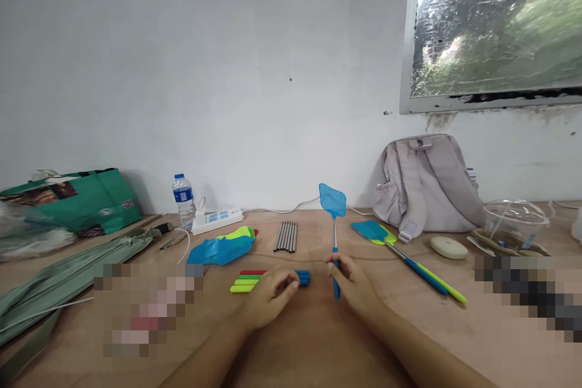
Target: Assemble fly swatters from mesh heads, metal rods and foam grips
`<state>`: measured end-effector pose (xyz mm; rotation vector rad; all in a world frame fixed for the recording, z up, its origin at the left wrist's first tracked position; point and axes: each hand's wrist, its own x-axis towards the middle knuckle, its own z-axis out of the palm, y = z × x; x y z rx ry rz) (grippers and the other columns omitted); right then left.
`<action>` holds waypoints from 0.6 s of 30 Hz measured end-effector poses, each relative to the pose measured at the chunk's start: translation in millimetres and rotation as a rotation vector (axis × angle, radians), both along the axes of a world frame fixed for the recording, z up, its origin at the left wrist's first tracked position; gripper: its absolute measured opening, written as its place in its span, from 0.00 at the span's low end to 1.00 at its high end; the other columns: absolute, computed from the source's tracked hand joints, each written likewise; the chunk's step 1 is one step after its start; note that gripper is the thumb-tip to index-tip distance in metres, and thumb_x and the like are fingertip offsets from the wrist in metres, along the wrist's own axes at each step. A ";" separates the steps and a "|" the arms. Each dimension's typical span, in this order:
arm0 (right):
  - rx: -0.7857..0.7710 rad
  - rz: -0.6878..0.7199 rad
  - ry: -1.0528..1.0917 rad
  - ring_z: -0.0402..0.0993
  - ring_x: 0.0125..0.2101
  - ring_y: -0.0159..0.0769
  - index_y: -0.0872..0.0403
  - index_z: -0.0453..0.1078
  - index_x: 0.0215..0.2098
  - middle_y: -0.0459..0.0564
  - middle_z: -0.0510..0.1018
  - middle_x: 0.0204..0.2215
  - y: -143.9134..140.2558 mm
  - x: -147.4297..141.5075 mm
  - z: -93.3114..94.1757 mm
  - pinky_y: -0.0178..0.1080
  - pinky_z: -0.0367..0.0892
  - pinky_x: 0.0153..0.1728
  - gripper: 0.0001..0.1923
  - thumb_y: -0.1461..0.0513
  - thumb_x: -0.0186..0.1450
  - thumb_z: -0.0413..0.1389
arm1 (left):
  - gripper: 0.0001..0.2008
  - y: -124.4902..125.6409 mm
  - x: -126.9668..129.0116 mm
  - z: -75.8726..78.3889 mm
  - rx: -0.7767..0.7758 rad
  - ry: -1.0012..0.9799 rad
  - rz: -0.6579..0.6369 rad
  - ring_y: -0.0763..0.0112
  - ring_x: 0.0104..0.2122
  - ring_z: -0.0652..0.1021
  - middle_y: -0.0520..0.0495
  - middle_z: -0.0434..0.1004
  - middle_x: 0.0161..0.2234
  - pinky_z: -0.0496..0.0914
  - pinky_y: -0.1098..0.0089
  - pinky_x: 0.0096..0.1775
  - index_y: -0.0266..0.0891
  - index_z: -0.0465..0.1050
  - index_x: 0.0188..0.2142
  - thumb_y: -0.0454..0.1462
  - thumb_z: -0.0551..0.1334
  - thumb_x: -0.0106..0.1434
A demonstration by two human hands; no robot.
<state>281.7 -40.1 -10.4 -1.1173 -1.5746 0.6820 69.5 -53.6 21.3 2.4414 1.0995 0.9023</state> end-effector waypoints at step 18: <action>-0.001 -0.577 -0.917 0.71 0.22 0.42 0.56 0.64 0.42 0.54 0.75 0.22 50.6 198.0 -22.4 0.37 0.56 0.25 0.18 0.69 0.54 0.44 | 0.07 40.0 -32.8 -10.5 0.132 -0.105 0.539 0.69 0.30 0.70 0.51 0.71 0.25 0.59 0.71 0.32 0.39 0.66 0.28 0.34 0.50 0.55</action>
